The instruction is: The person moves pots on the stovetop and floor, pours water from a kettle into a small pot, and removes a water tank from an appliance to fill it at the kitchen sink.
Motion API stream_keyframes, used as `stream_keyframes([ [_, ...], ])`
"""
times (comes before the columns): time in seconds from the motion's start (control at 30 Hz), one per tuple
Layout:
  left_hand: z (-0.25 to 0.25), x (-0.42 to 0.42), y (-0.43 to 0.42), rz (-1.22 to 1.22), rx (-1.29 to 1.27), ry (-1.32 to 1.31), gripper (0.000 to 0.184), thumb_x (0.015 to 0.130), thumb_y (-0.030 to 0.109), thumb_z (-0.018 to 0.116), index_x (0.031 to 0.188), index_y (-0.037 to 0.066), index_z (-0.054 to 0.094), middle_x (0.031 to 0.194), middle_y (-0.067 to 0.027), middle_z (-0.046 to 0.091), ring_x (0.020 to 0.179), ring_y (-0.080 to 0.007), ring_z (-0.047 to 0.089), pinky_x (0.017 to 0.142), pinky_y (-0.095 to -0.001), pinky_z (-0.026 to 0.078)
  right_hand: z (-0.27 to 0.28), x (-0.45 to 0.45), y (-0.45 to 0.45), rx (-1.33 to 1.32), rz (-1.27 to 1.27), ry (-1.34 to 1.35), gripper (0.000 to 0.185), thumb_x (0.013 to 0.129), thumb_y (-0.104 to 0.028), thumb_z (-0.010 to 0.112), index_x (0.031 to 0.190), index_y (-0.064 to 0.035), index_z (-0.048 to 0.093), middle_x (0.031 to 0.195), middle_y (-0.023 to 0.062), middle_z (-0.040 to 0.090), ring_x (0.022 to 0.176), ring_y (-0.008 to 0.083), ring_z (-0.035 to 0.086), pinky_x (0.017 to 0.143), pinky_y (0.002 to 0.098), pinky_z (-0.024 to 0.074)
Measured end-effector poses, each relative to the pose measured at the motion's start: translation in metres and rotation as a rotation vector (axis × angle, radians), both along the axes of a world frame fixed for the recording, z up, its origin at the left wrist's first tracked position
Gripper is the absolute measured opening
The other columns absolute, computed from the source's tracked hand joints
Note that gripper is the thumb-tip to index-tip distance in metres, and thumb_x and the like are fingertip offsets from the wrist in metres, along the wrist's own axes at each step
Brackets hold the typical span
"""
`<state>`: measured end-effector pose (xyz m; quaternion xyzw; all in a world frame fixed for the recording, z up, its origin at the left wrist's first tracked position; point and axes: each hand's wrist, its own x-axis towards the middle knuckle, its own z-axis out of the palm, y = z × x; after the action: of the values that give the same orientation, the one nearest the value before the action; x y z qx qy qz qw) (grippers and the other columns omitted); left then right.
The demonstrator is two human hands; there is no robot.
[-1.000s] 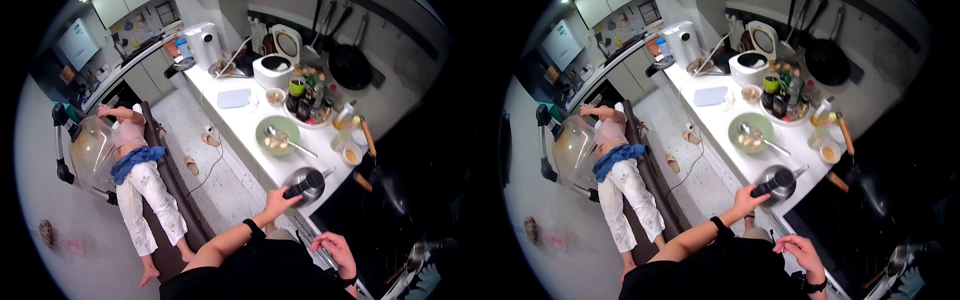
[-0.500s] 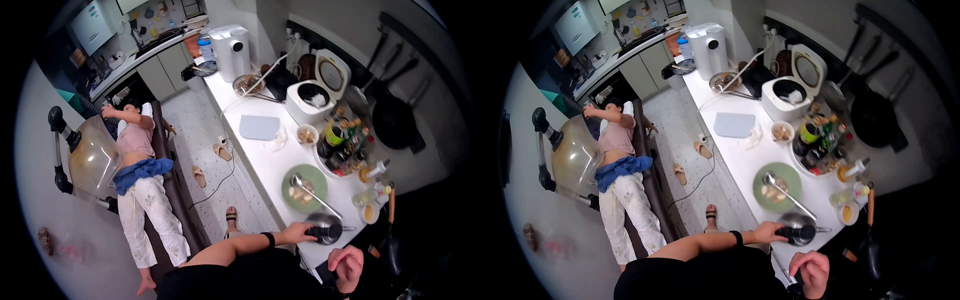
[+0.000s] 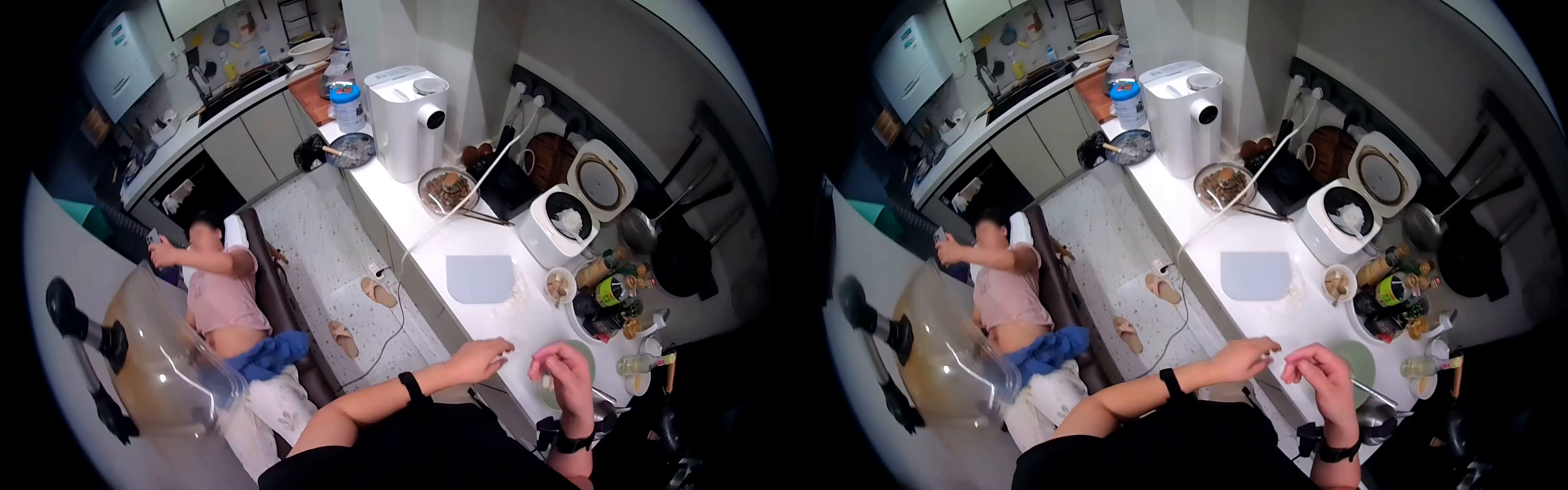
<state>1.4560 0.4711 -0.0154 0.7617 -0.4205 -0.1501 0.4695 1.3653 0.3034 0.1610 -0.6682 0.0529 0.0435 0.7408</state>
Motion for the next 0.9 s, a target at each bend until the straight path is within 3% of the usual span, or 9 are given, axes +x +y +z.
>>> stream_keyframes([
  [0.13,0.045,0.100,0.056,0.142,-0.047,0.028,0.033,0.091,0.016,0.064,0.123,0.008,0.059,0.110,-0.0102,0.067,0.086,-0.0254,0.067,0.076,-0.0367,0.054,0.024,0.099,0.035,-0.034,0.162,-0.048,0.018,0.099,-0.010,0.055,0.112,0.0000,0.064,0.096,0.0070,0.069,0.085,0.0120,0.062,0.076,0.0262,0.0478],
  [0.3,0.080,0.242,0.107,0.263,0.036,-0.114,0.037,0.089,0.018,0.068,0.123,0.008,0.059,0.111,-0.0096,0.066,0.082,-0.0233,0.065,0.074,-0.0365,0.054,0.044,0.234,0.048,-0.143,0.222,-0.216,0.021,0.100,-0.012,0.055,0.116,-0.0007,0.062,0.105,0.0068,0.068,0.090,0.0120,0.062,0.077,0.0261,0.0482],
  [0.43,0.139,0.352,0.135,0.358,0.041,-0.233,0.038,0.087,0.013,0.070,0.123,0.007,0.058,0.110,-0.0091,0.065,0.081,-0.0234,0.063,0.075,-0.0352,0.053,0.049,0.358,0.042,0.121,0.180,-0.276,0.019,0.100,-0.010,0.052,0.114,0.0000,0.061,0.102,0.0072,0.066,0.088,0.0124,0.062,0.076,0.0259,0.0493],
  [0.57,0.189,0.455,0.157,0.422,0.077,-0.490,0.034,0.089,0.012,0.068,0.121,0.007,0.059,0.107,-0.0099,0.064,0.090,-0.0241,0.062,0.077,-0.0355,0.053,0.070,0.463,0.044,0.223,0.134,-0.284,0.019,0.100,-0.011,0.051,0.112,-0.0002,0.061,0.102,0.0057,0.066,0.091,0.0108,0.061,0.076,0.0246,0.0484],
  [0.63,0.206,0.492,0.164,0.415,0.162,-0.509,0.031,0.090,0.018,0.067,0.119,0.007,0.061,0.111,-0.0104,0.065,0.101,-0.0301,0.062,0.086,-0.0401,0.051,0.069,0.513,0.050,0.239,0.125,-0.288,0.019,0.098,-0.011,0.052,0.110,-0.0003,0.063,0.104,0.0053,0.066,0.094,0.0104,0.061,0.078,0.0257,0.0480],
  [0.77,0.212,0.570,0.172,0.308,0.249,-0.672,0.037,0.089,0.018,0.066,0.123,0.005,0.061,0.120,-0.0121,0.063,0.114,-0.0317,0.057,0.096,-0.0412,0.046,0.043,0.608,0.067,-0.057,0.029,-0.300,0.022,0.096,-0.010,0.052,0.111,-0.0011,0.065,0.108,0.0060,0.067,0.100,0.0145,0.061,0.087,0.0296,0.0476],
  [0.83,0.209,0.614,0.172,0.249,0.269,-0.750,0.039,0.089,0.017,0.066,0.125,0.004,0.060,0.124,-0.0125,0.062,0.118,-0.0321,0.055,0.099,-0.0414,0.044,0.025,0.654,0.072,-0.438,0.050,-0.424,0.026,0.094,-0.012,0.053,0.111,0.0026,0.064,0.105,0.0122,0.070,0.099,0.0224,0.066,0.086,0.0337,0.0501],
  [0.87,0.205,0.638,0.171,0.217,0.339,-0.791,0.040,0.089,0.017,0.066,0.126,0.004,0.060,0.127,-0.0120,0.061,0.120,-0.0319,0.053,0.100,-0.0416,0.043,0.017,0.677,0.074,-0.448,0.032,-0.421,0.026,0.094,-0.012,0.053,0.111,0.0026,0.064,0.105,0.0122,0.070,0.099,0.0224,0.066,0.086,0.0337,0.0501],
  [0.9,0.200,0.662,0.170,0.181,0.409,-0.831,0.041,0.089,0.018,0.066,0.127,0.004,0.060,0.131,-0.0115,0.059,0.123,-0.0317,0.052,0.102,-0.0419,0.042,0.010,0.699,0.077,-0.604,0.017,-0.397,0.028,0.092,-0.013,0.053,0.113,0.0026,0.065,0.107,0.0165,0.070,0.102,0.0289,0.066,0.090,0.0367,0.0498],
])
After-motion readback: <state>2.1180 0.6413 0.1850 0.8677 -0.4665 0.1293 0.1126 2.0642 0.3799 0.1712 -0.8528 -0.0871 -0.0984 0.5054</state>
